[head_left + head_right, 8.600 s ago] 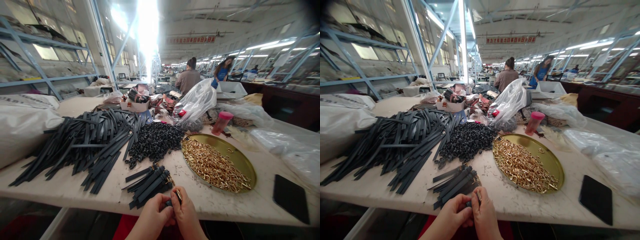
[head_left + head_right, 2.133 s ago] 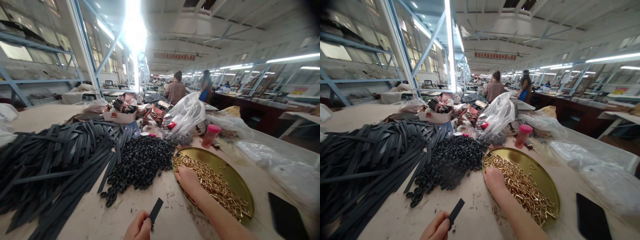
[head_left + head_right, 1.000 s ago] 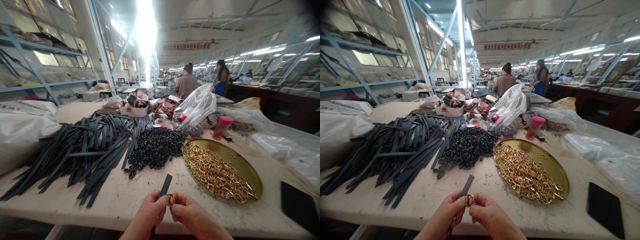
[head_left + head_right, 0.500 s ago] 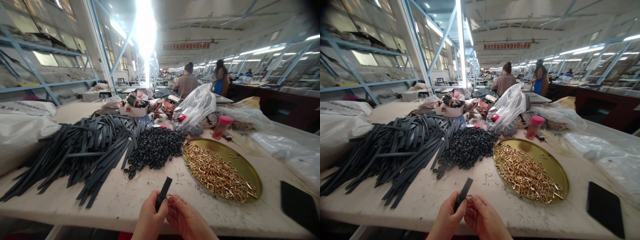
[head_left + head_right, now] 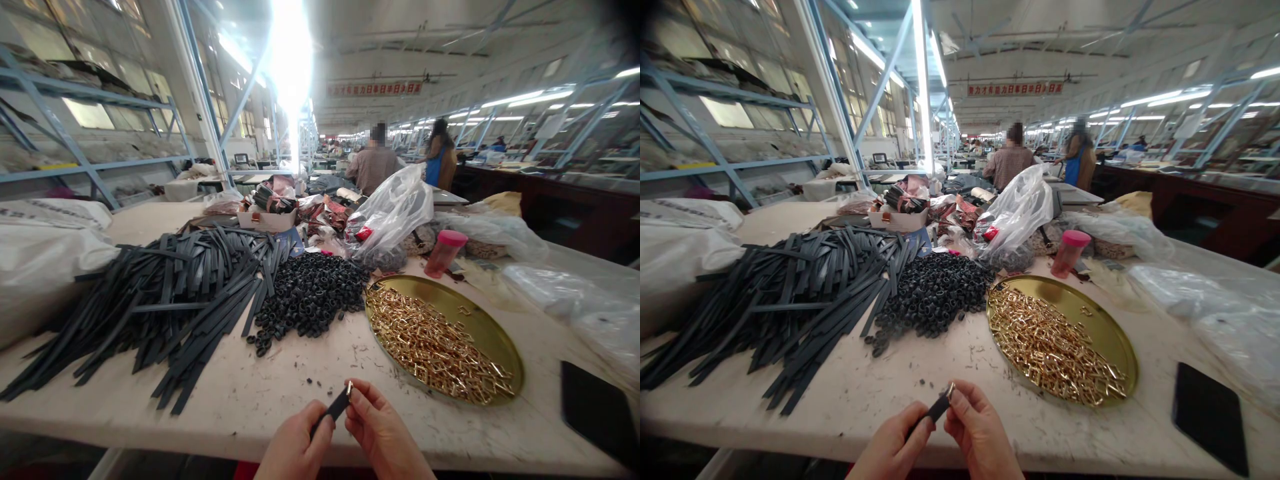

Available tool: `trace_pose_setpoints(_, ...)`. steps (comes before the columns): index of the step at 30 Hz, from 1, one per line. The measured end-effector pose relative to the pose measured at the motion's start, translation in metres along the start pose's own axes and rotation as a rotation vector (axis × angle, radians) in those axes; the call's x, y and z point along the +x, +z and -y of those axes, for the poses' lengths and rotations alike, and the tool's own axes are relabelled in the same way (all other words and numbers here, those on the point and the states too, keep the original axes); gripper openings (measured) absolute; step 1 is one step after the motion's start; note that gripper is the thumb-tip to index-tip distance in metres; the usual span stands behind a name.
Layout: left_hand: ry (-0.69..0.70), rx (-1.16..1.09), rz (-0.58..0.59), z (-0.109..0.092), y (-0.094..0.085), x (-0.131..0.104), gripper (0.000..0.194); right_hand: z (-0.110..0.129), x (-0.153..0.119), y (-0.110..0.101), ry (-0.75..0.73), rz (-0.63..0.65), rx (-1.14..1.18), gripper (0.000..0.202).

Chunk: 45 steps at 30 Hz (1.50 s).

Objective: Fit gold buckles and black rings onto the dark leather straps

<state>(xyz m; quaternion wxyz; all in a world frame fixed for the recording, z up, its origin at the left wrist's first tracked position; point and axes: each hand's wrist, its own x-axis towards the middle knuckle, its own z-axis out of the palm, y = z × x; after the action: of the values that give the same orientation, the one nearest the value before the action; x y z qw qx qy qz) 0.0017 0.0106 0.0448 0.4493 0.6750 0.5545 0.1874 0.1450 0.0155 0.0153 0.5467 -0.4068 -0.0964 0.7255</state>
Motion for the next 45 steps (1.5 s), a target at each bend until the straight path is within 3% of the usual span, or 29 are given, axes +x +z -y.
trace_pose_setpoints(4,0.016,0.089,0.055,-0.003,-0.009,-0.004,0.023,0.001,-0.002,-0.003,0.047,-0.016,-0.012,0.035)
trace_pose_setpoints(8,0.034,0.131,0.028,-0.007,-0.013,-0.007,0.023,-0.006,-0.005,-0.001,0.081,0.042,-0.093,0.038)
trace_pose_setpoints(13,0.034,-0.199,0.023,-0.013,-0.003,-0.007,0.008,-0.021,-0.008,0.001,-0.305,0.051,-0.521,0.037)
trace_pose_setpoints(15,-0.019,-0.338,0.023,-0.013,0.002,-0.007,0.008,-0.022,-0.009,0.000,-0.374,0.045,-0.578,0.034)
trace_pose_setpoints(20,-0.136,-0.504,0.111,-0.007,0.008,-0.003,0.023,-0.013,-0.008,-0.001,-0.243,0.108,-0.514,0.033)
trace_pose_setpoints(23,-0.172,-0.544,0.098,-0.001,0.013,0.002,0.026,-0.013,-0.007,0.000,-0.167,0.133,-0.465,0.033)
trace_pose_setpoints(25,-0.189,-0.547,0.044,0.003,0.017,0.003,0.025,-0.016,-0.009,0.001,-0.229,0.123,-0.537,0.031)
trace_pose_setpoints(29,-0.133,-0.515,-0.089,0.008,0.027,0.002,0.022,-0.018,-0.013,0.001,-0.569,0.024,-0.808,0.023)
trace_pose_setpoints(35,-0.094,-0.414,-0.135,0.013,0.033,-0.003,0.020,-0.010,-0.010,-0.006,-0.491,0.106,-1.058,0.008)
trace_pose_setpoints(40,-0.100,-0.274,-0.092,0.005,0.026,-0.006,0.019,-0.005,-0.016,-0.013,-0.711,0.175,-1.239,0.008)
trace_pose_setpoints(42,-0.097,-0.188,-0.087,0.002,0.022,-0.006,0.018,-0.002,-0.015,-0.014,-0.641,0.198,-1.235,0.010)
trace_pose_setpoints(45,-0.107,-0.110,-0.026,-0.001,0.017,-0.003,0.017,0.003,-0.008,-0.015,-0.411,0.174,-1.137,0.013)
